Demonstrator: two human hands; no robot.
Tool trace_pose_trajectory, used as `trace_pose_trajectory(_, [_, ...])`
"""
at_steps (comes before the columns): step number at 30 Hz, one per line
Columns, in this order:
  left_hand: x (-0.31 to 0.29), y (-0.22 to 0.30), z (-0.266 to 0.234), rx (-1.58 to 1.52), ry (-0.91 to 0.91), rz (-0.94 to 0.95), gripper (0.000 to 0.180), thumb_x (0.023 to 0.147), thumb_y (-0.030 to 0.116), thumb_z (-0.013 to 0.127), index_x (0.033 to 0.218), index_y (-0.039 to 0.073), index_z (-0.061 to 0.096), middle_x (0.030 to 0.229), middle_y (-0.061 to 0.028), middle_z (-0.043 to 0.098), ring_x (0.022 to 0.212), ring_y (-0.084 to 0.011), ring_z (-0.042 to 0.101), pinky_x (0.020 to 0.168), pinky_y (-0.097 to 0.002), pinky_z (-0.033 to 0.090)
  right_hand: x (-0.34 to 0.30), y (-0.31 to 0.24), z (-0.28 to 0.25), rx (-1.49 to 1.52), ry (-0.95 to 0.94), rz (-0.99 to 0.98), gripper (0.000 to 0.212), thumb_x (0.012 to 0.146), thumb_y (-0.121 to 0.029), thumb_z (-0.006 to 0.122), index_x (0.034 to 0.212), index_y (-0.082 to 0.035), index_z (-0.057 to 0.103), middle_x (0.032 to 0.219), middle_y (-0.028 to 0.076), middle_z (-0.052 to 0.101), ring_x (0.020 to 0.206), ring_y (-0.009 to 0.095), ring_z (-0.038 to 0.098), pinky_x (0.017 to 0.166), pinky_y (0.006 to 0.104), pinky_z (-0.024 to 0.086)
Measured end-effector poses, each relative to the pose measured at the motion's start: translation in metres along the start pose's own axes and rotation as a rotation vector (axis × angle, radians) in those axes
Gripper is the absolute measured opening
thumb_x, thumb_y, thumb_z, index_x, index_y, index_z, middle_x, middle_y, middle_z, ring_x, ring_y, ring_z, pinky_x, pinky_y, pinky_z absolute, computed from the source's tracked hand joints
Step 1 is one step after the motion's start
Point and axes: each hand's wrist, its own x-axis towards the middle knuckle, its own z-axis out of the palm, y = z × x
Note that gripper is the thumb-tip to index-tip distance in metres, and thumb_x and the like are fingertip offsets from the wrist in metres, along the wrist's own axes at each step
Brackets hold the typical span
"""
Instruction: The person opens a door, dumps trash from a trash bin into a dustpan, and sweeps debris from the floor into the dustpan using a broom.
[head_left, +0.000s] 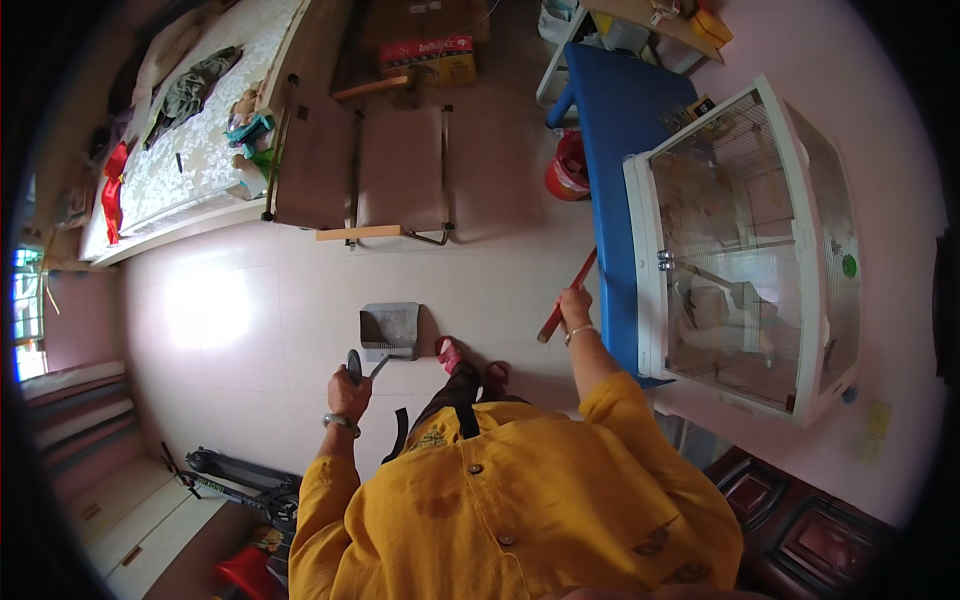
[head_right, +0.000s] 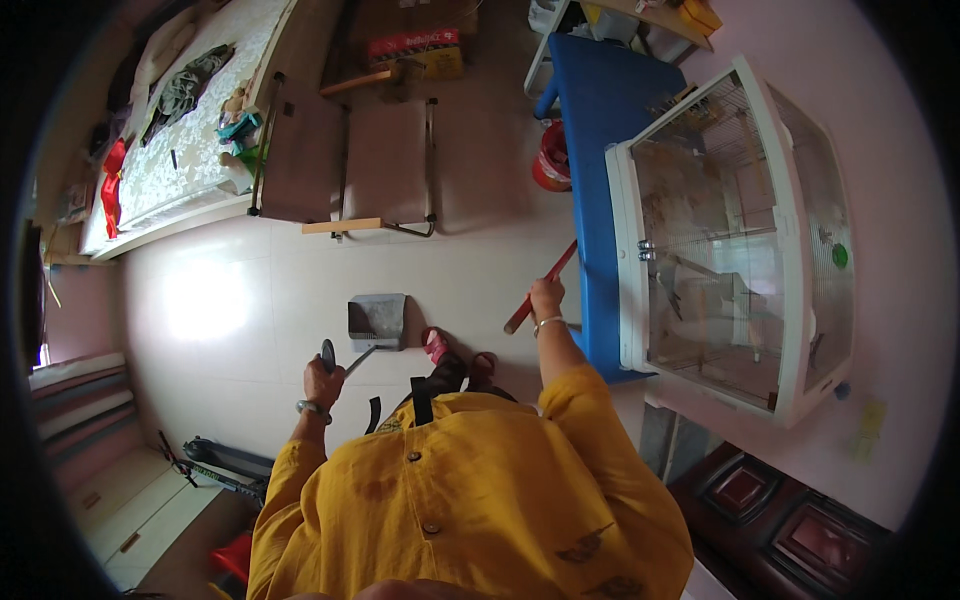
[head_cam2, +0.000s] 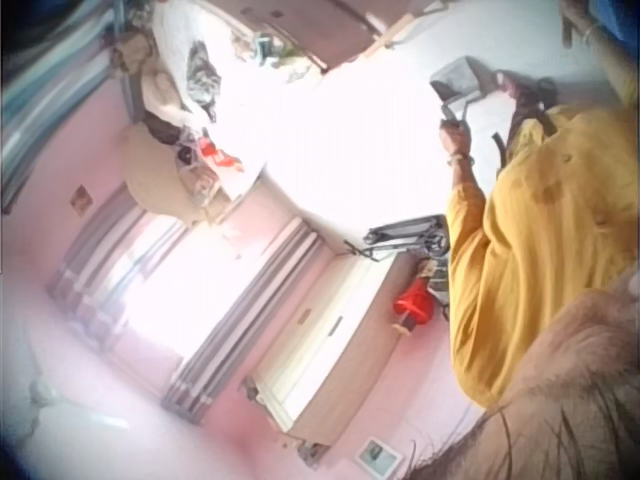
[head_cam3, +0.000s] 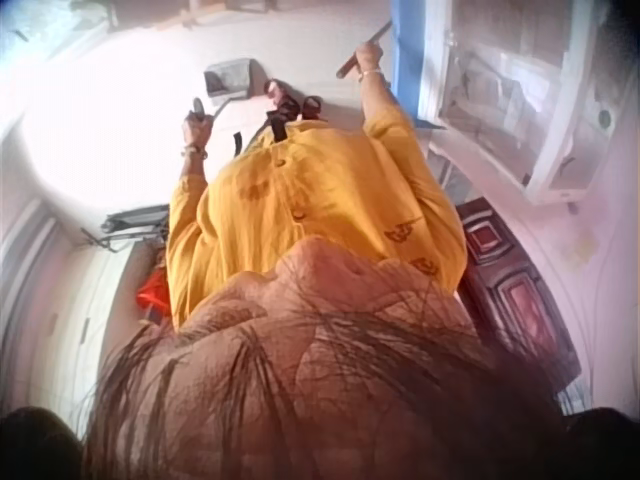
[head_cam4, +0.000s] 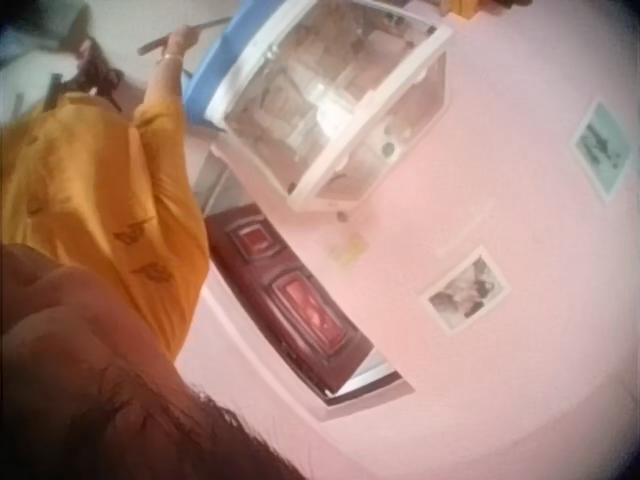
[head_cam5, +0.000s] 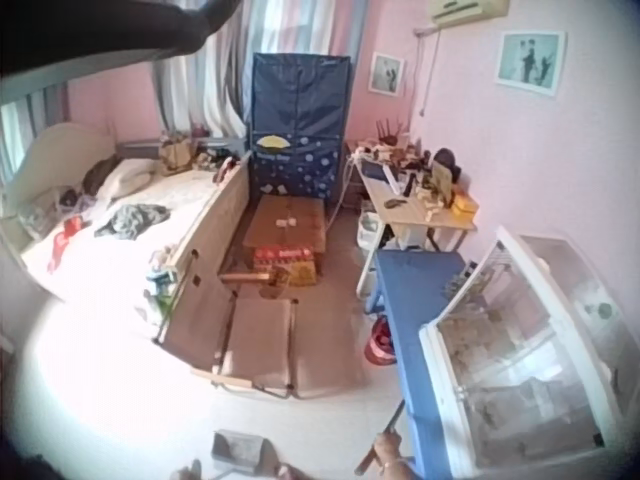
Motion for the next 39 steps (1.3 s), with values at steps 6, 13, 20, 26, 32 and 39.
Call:
trace_pose_trajectory(6, [0.000,-0.003,0.003,-0.045,-0.008,0.006,0.022,0.066,0.019,0.058,0.071,-0.002,0.053,0.066,-0.0210,0.058,0.065,-0.0411,0.057,0.059,-0.0473,0.045,0.050,-0.020,-0.002,-0.062,-0.058,-0.042,0.047,0.076,-0.004,0.048,0.122,-0.012,0.040,0.060,0.003,0.045,0.044,0.014,0.046,0.038,0.0290,0.041])
trace_pose_trajectory(13, [0.001,-0.013,0.002,-0.051,-0.008,0.000,0.023,0.066,0.019,0.059,0.071,-0.002,0.052,0.066,-0.0218,0.058,0.064,-0.0410,0.057,0.059,-0.0468,0.045,0.035,-0.018,-0.038,-0.691,-0.083,-0.254,0.063,0.072,-0.003,0.044,0.134,-0.003,0.035,0.065,0.013,0.052,0.045,0.024,0.055,0.039,0.0353,0.047])
trace_pose_trajectory(20, [0.013,-0.014,0.007,-0.084,-0.086,-0.019,0.024,0.066,0.020,0.059,0.070,-0.003,0.052,0.065,-0.0219,0.058,0.064,-0.0412,0.056,0.058,-0.0467,0.045,0.016,0.045,-0.130,-1.060,-0.088,-1.026,0.063,0.075,-0.006,0.047,0.137,-0.002,0.031,0.063,0.013,0.053,0.044,0.023,0.055,0.041,0.0342,0.046])
trace_pose_trajectory(26, [0.008,-0.023,0.012,-0.093,-0.070,-0.022,0.025,0.066,0.020,0.058,0.070,-0.005,0.052,0.065,-0.0234,0.058,0.062,-0.0419,0.056,0.057,-0.0466,0.044,-0.074,0.042,-0.164,-1.023,-0.420,-0.599,0.063,0.078,-0.008,0.048,0.137,-0.001,0.028,0.064,0.012,0.053,0.049,0.021,0.056,0.045,0.0337,0.047])
trace_pose_trajectory(32, [0.005,-0.019,0.010,-0.084,-0.045,-0.034,0.025,0.066,0.019,0.059,0.073,-0.005,0.054,0.067,-0.0243,0.059,0.065,-0.0416,0.058,0.059,-0.0471,0.045,-0.155,0.022,-0.183,-1.044,-0.429,-0.129,0.061,0.078,-0.009,0.048,0.137,-0.007,0.031,0.066,0.013,0.052,0.050,0.021,0.056,0.048,0.0343,0.047])
trace_pose_trajectory(39, [-0.003,-0.012,0.002,0.024,-0.006,-0.016,0.026,0.067,0.019,0.059,0.077,-0.004,0.054,0.072,-0.0251,0.060,0.069,-0.0428,0.058,0.062,-0.0477,0.046,-0.171,0.056,-0.230,-1.184,-0.473,-0.358,0.059,0.077,-0.010,0.046,0.135,-0.007,0.035,0.075,0.021,0.060,0.053,0.028,0.061,0.052,0.0384,0.050])
